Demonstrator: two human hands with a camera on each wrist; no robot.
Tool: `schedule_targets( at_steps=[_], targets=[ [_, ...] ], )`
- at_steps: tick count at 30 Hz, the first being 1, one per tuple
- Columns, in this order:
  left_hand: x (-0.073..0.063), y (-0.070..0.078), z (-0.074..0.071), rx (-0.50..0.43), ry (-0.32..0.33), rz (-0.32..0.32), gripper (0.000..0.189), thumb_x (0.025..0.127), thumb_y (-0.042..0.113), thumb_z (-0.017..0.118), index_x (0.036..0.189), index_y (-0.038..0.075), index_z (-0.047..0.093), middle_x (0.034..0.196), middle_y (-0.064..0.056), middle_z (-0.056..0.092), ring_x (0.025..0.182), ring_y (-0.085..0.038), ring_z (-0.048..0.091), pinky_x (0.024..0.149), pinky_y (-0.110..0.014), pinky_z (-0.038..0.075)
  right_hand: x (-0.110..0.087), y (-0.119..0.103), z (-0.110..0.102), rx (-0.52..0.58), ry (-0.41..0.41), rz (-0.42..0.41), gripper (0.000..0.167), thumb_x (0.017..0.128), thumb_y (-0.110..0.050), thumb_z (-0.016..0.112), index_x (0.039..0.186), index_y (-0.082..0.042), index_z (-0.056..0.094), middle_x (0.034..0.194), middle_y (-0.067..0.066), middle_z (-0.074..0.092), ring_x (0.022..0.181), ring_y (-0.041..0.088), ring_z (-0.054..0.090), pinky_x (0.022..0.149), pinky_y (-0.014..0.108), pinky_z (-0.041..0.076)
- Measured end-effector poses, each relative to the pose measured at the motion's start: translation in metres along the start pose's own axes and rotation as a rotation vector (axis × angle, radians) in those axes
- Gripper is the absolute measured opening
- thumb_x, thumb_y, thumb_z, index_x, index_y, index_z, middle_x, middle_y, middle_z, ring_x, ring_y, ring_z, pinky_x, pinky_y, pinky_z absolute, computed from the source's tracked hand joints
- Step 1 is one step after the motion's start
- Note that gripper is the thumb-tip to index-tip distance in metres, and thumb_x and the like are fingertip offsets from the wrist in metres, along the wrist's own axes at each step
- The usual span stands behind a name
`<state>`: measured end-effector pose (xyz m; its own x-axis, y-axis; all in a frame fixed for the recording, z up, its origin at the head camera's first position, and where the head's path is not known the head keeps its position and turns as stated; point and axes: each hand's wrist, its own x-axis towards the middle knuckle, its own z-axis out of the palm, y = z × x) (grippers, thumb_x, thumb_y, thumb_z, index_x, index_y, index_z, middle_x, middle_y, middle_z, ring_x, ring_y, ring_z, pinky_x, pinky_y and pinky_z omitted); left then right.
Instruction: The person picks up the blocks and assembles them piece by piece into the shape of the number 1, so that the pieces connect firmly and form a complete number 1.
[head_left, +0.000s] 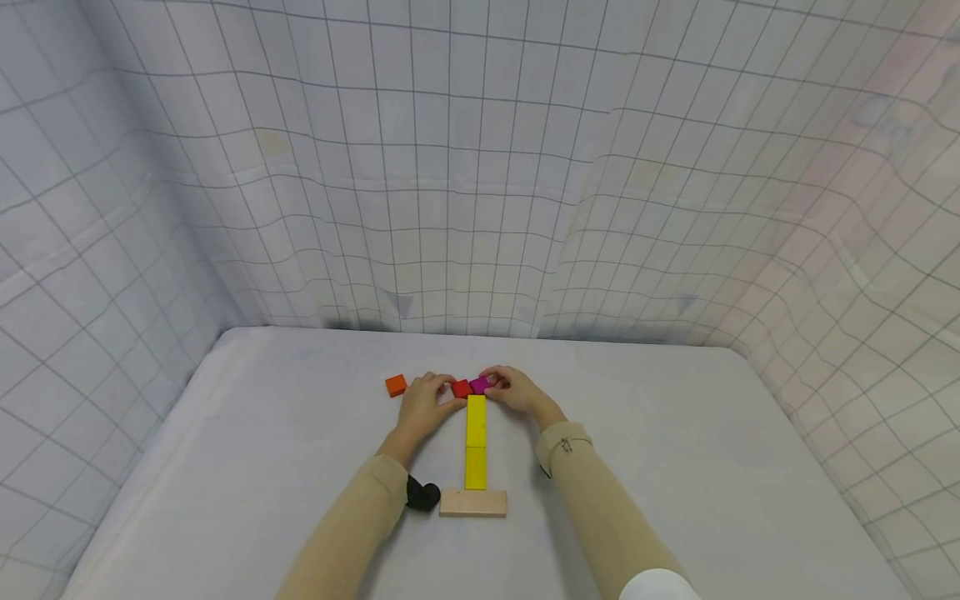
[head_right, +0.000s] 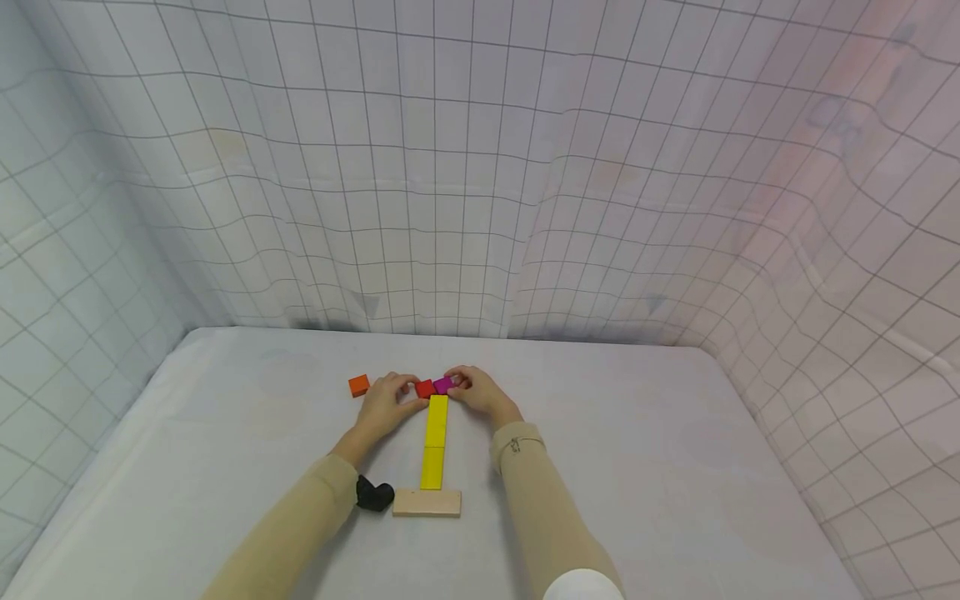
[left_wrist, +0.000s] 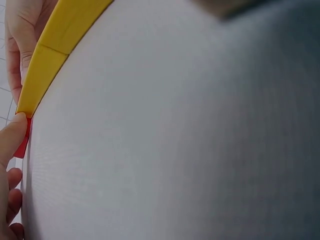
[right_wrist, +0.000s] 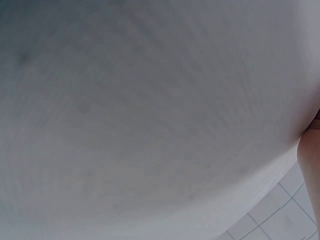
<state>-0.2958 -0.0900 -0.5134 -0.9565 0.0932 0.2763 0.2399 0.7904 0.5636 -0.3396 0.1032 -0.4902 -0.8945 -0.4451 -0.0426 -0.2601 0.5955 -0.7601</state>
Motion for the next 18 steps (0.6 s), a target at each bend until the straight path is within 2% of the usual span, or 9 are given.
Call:
schedule_targets(
  at_steps=[9,18],
  targets=[
    [-0.0009,-0.0031,0.0006,-0.071,-0.003,-0.01,0.042,0.077,0.036,0.072,0.108,0.01,0.062,0.082,-0.004,0.052,0.079,-0.023,0.046,0.074,-0.037,0.035,-0.0006,-0.0005,0.0002,-0.006,-0.002,0.005,0.028,0.087,-0.008,0.06,0.115,-0.005,0.057,0.09,0.006,0.053,0.082,0.017,0.047,0.078,0.028,0.041],
    [-0.0012,-0.0035,0.0004,-0.077,0.004,0.0,0.038,0.077,0.036,0.071,0.105,0.01,0.063,0.081,-0.004,0.052,0.079,-0.024,0.047,0.072,-0.037,0.033,-0.0003,0.0007,0.0013,-0.012,0.001,0.003,0.028,0.087,-0.008,0.061,0.114,-0.005,0.058,0.091,0.006,0.053,0.082,0.017,0.047,0.078,0.027,0.041]
  ],
)
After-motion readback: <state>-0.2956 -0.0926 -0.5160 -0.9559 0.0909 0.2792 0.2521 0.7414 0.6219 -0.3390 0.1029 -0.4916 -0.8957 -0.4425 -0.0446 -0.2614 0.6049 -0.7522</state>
